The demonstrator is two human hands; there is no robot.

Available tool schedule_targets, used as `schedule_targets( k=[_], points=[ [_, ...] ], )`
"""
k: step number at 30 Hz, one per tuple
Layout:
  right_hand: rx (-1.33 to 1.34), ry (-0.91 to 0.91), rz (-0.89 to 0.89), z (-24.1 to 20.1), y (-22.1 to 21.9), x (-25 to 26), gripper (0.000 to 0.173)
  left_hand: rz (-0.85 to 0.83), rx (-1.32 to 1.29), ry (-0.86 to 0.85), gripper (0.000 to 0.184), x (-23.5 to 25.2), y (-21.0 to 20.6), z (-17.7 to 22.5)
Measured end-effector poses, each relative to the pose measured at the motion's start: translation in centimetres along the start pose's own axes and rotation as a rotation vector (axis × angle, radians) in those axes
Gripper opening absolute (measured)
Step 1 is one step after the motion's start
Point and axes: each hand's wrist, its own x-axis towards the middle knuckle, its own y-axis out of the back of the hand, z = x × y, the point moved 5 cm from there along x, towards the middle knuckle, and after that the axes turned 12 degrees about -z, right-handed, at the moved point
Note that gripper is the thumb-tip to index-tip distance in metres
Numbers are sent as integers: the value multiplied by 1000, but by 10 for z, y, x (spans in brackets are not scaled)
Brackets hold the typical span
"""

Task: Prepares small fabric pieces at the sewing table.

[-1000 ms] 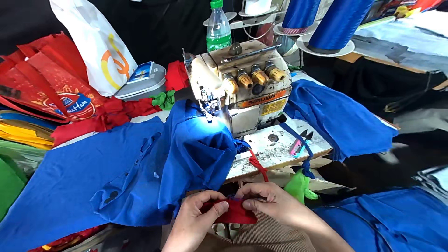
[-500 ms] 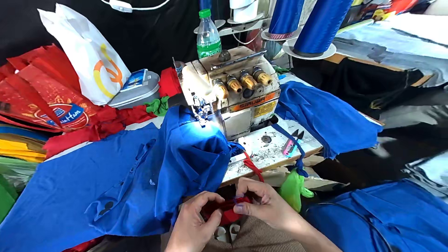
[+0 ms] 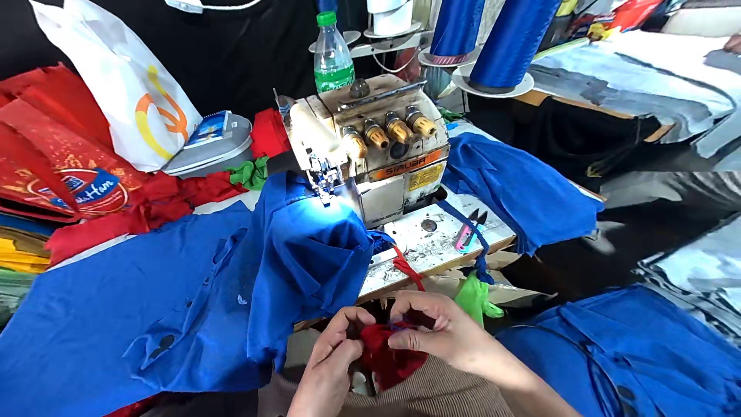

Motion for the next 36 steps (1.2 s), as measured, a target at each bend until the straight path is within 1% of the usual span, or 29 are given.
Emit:
schedule_targets(
  k=[2,4,7,9,13,15,18,20,23,25,26,28,31,33,36],
  points=[
    [39,22,25,-1,-1,0,14,-63,49,54,28,-1,-4,3],
    [49,7,32,0,-2,0,17,-76,177,68,30,-1,-8,9],
    [43,-13,37,1,-3,-1,37,8,262,47,17,-1,-8,12],
    [11,-2,59,0,-2,-4,42,33,257,24,17,-1,-6,13],
    [-146,42,44,-2,-1,-7,26,-1,241,-11,23,-1,-4,16],
    [-192,69,43,-3,-3,-7,22,-3,236,-20,26,-1,-4,15],
    [-239,173,63,-6,-6,-7,19,15,203,-14,27,-2,-3,15],
    [-277,218,68,-8,-8,-7,19,9,116,18,28,-3,-1,14],
    [-320,267,83,-9,-11,-8,11,-52,-63,69,27,-3,-1,9],
    [-350,302,92,-10,-12,-9,11,-45,-171,89,28,-3,-2,7],
    [-371,318,94,-10,-12,-9,11,-21,-201,102,26,-3,-3,7],
    [-423,341,92,-10,-12,-9,10,12,-183,114,16,-2,-4,7],
    [-455,346,70,-8,-13,-10,11,34,-111,97,13,-2,-3,9],
    [-413,330,64,-8,-14,-10,14,38,-48,75,13,-2,-4,10],
    [-275,289,146,-7,-15,-10,14,50,76,33,12,-3,-3,12]
  ],
)
